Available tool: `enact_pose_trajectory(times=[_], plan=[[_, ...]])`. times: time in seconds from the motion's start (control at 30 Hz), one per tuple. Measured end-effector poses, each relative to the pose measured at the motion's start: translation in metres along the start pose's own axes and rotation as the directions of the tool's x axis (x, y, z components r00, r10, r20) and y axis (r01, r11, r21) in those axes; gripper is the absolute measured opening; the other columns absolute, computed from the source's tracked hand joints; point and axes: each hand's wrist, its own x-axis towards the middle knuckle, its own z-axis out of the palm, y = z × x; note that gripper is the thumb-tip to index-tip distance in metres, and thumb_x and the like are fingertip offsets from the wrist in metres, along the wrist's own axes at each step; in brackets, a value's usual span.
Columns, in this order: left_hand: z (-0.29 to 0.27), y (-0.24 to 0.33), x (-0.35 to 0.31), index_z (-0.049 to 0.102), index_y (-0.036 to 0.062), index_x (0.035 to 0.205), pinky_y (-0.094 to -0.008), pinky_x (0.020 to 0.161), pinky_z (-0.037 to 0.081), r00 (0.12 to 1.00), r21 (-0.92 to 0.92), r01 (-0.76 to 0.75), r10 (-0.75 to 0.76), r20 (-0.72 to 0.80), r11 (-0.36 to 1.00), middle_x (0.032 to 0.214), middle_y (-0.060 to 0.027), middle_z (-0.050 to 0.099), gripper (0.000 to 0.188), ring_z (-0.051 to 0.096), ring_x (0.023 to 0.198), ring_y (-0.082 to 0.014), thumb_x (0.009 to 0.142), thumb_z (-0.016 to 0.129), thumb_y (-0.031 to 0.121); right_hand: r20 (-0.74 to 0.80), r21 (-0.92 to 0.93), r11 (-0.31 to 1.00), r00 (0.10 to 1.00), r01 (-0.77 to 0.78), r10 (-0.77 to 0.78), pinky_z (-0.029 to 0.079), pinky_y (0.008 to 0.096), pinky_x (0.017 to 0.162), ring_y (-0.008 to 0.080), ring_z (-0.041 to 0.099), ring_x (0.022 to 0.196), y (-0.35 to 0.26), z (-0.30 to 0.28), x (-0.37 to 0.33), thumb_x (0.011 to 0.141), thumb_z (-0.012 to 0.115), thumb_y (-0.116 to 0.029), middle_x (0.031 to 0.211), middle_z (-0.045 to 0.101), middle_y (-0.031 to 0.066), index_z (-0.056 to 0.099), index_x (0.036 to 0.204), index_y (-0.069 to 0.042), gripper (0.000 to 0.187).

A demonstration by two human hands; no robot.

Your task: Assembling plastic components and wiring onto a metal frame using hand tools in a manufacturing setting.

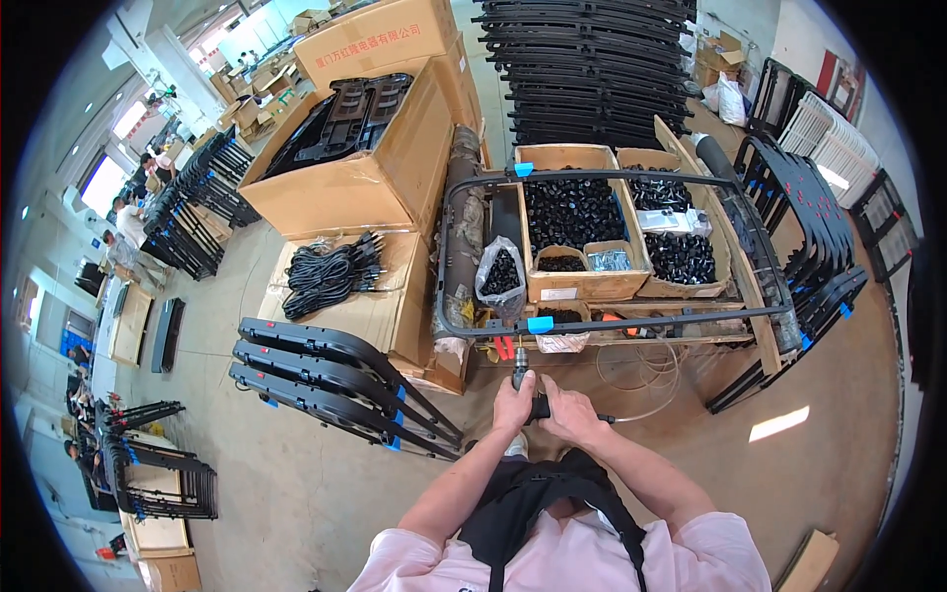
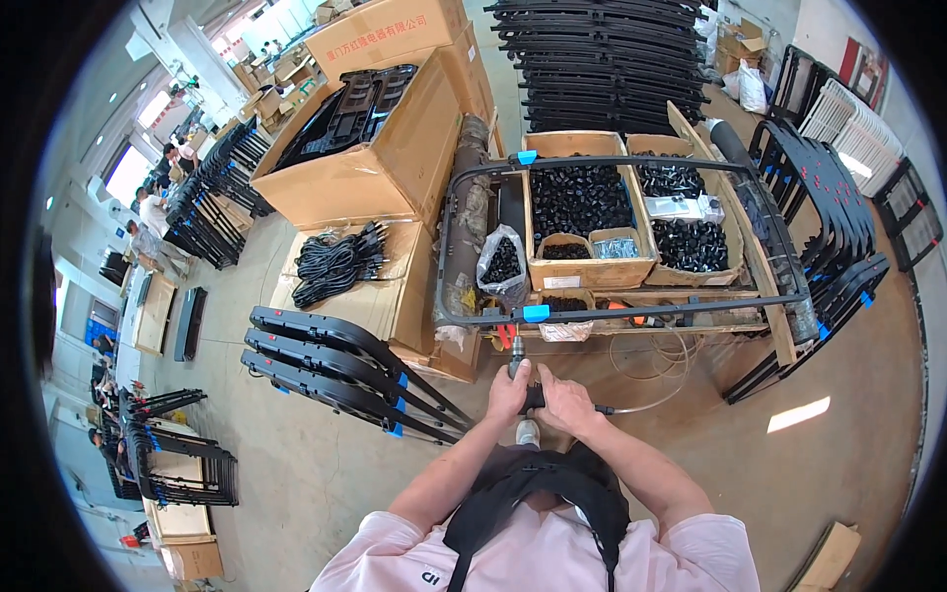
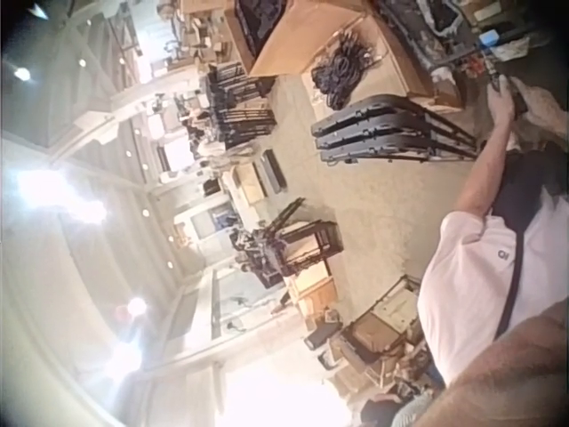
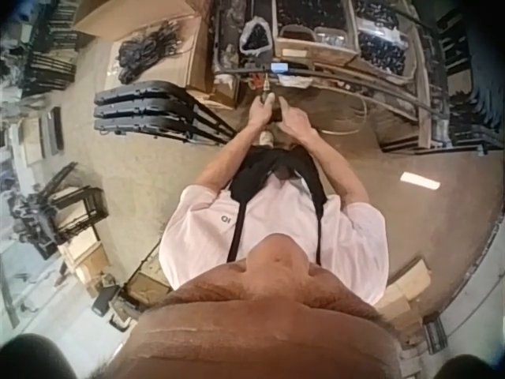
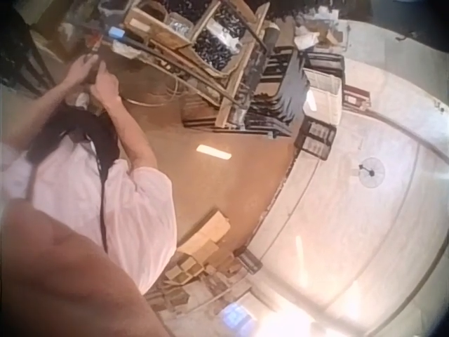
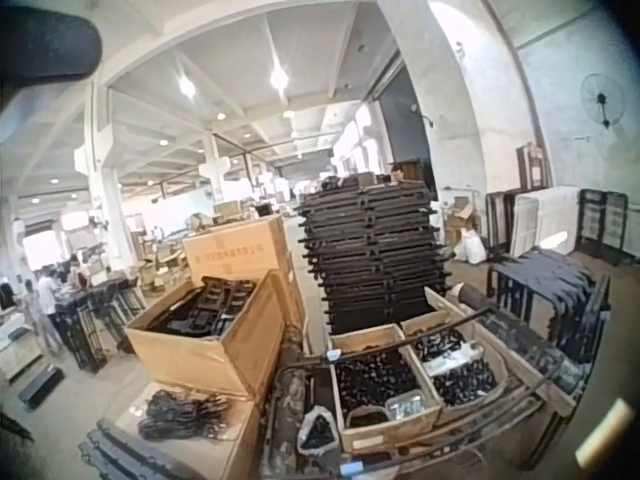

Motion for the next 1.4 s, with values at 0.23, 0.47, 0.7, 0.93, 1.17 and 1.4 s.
enact_pose_trajectory(times=[0.23,0.47,0.7,0.93,1.17,1.4], plan=[[0.000,-0.002,0.010,0.067,-0.0021,0.110,-0.0506,0.093,0.053,1.000,-0.016,0.008,-0.008,0.009,1.000,0.105,-0.0287,0.073,0.066,0.072,0.106,-0.0439,0.098,0.064,0.062,-0.011,-0.024,0.998,0.999,0.053,-0.053,0.057,0.0535,0.092,0.0448,0.070,0.106,0.004,0.004,0.008,0.078,0.084,-0.027,0.117,0.068,0.0245,0.050,0.139,0.000,0.075],[-0.004,0.007,-0.001,0.068,-0.0022,0.111,-0.0510,0.094,0.053,1.000,0.036,0.000,0.000,0.000,0.999,0.107,-0.0287,0.073,0.066,0.071,0.107,-0.0445,0.099,0.064,0.062,-0.051,-0.011,0.995,0.994,0.096,-0.096,0.057,0.0554,0.088,0.0442,0.069,0.104,0.004,0.015,0.003,0.078,0.083,-0.021,0.119,0.059,0.0201,0.058,0.119,-0.004,0.052],[-0.003,0.002,-0.008,0.068,-0.0027,0.113,-0.0501,0.095,0.052,1.000,-0.007,0.013,-0.013,0.024,1.000,0.108,-0.0287,0.073,0.067,0.071,0.108,-0.0436,0.099,0.063,0.063,-0.032,0.013,0.996,0.996,0.086,-0.085,0.057,0.0553,0.090,0.0457,0.067,0.107,0.002,0.015,-0.005,0.079,0.082,-0.020,0.125,0.058,0.0219,0.057,0.119,-0.002,0.051],[-0.002,-0.012,-0.008,0.068,-0.0030,0.118,-0.0488,0.096,0.052,0.999,0.008,0.025,-0.025,0.020,1.000,0.111,-0.0275,0.073,0.068,0.071,0.109,-0.0414,0.100,0.063,0.062,-0.028,-0.003,0.995,0.994,0.102,-0.102,0.057,0.0547,0.090,0.0449,0.067,0.107,0.003,0.022,-0.009,0.079,0.081,-0.019,0.124,0.058,0.0224,0.057,0.121,-0.002,0.052],[0.003,-0.013,-0.018,0.067,-0.0031,0.118,-0.0476,0.093,0.053,1.000,-0.026,0.024,-0.024,0.005,0.999,0.108,-0.0254,0.073,0.063,0.071,0.103,-0.0381,0.101,0.065,0.058,-0.053,-0.005,0.991,0.989,0.135,-0.135,0.056,0.0539,0.092,0.0427,0.068,0.106,0.007,0.023,-0.016,0.081,0.078,-0.016,0.116,0.059,0.0216,0.057,0.118,-0.004,0.045],[0.025,-0.021,-0.031,0.065,0.0000,0.103,-0.0370,0.075,0.050,0.999,-0.095,-0.024,0.026,0.021,0.995,0.089,-0.0076,0.064,0.052,0.058,0.083,-0.0162,0.105,0.064,0.052,-0.001,0.003,0.996,0.996,0.087,-0.087,0.056,0.0529,0.093,0.0437,0.068,0.106,0.025,0.016,-0.038,0.079,0.079,-0.025,0.115,0.063,0.0211,0.057,0.127,-0.003,0.057]])
